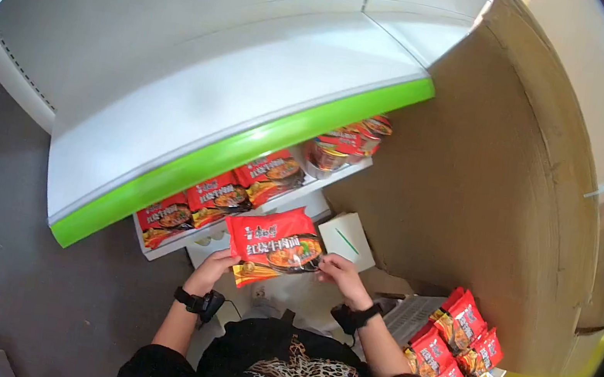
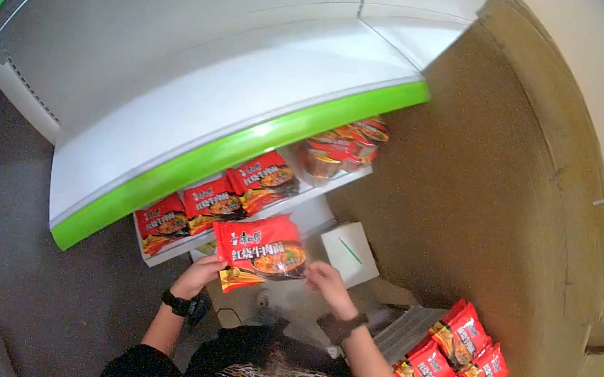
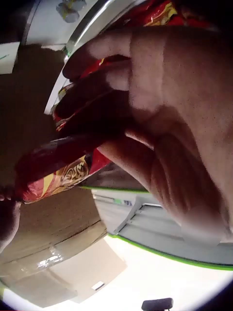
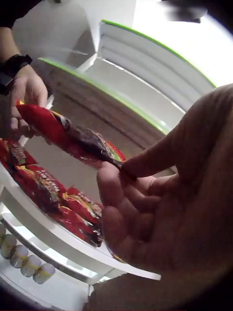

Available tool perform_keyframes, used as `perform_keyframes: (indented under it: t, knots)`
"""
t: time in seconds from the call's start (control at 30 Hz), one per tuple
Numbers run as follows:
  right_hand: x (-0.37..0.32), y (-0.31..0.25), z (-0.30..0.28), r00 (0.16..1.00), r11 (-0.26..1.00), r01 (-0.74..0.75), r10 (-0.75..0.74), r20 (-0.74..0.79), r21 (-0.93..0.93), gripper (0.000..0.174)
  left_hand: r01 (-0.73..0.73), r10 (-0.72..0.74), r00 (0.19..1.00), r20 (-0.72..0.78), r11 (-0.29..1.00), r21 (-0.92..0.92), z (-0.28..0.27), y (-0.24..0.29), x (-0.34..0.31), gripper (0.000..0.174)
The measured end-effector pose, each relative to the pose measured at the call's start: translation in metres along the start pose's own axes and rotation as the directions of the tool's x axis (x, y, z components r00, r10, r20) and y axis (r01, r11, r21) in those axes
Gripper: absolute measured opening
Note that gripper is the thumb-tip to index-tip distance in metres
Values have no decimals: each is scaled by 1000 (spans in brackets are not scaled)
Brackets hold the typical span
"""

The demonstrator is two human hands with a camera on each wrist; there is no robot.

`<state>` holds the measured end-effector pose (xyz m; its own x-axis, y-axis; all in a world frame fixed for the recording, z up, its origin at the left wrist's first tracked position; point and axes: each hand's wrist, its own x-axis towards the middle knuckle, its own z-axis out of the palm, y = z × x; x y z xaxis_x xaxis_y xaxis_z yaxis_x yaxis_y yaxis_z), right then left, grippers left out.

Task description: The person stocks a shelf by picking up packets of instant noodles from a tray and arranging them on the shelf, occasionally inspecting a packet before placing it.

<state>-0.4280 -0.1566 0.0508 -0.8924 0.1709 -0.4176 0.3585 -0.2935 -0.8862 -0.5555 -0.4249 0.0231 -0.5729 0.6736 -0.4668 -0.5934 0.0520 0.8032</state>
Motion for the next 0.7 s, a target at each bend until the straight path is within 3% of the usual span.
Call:
perform_keyframes:
  t: [0.03,0.1,0.17,0.23,0.27,0.3,0.37,0.4,0.43,0.5,0.53,0.63,0.7]
  knots:
    - [18,-4,18,999,998,-42,43,27,-40,9,-2,2,1000,-14,1000,3,-17,-4,1,26]
    - [55,0,44,994,994,-85,89,60,-66,10,29,-47,982,-185,995,-100,-51,-14,1,25]
    - [100,26,59,980,928,-91,147,132,-362,11,-34,-3,970,-242,988,-149,-73,-19,2,26]
    - [134,48,80,987,910,-31,94,134,-413,11,-10,-69,914,-399,982,-191,-88,-14,1,22]
    - [151,58,88,986,927,-41,98,136,-374,10,57,-146,848,-510,981,-187,-95,-14,6,20]
    - [160,61,99,986,930,-42,98,137,-364,10,62,-147,846,-513,982,-180,-102,-12,9,20]
    - [178,63,116,991,955,-93,116,65,-282,10,-42,-134,815,-563,956,-289,-116,-6,20,22]
    - [182,59,122,967,958,-242,251,41,-152,16,-106,-91,850,-519,935,-338,-142,-26,34,23]
    - [189,66,125,967,959,-242,250,40,-146,16,-103,-91,851,-518,937,-333,-153,-30,46,23]
    - [203,83,132,995,985,-90,94,22,-148,34,-71,-231,788,-571,887,-457,-164,-27,61,25]
    - [189,54,134,946,945,-323,322,24,45,48,-54,-275,818,-505,837,-544,-164,-34,74,28]
    - [179,37,139,963,963,-266,268,39,-43,47,-86,-275,772,-573,848,-522,-169,-32,92,23]
    - [180,42,131,954,954,-300,301,15,-18,47,-93,-278,785,-554,831,-548,-175,-35,101,24]
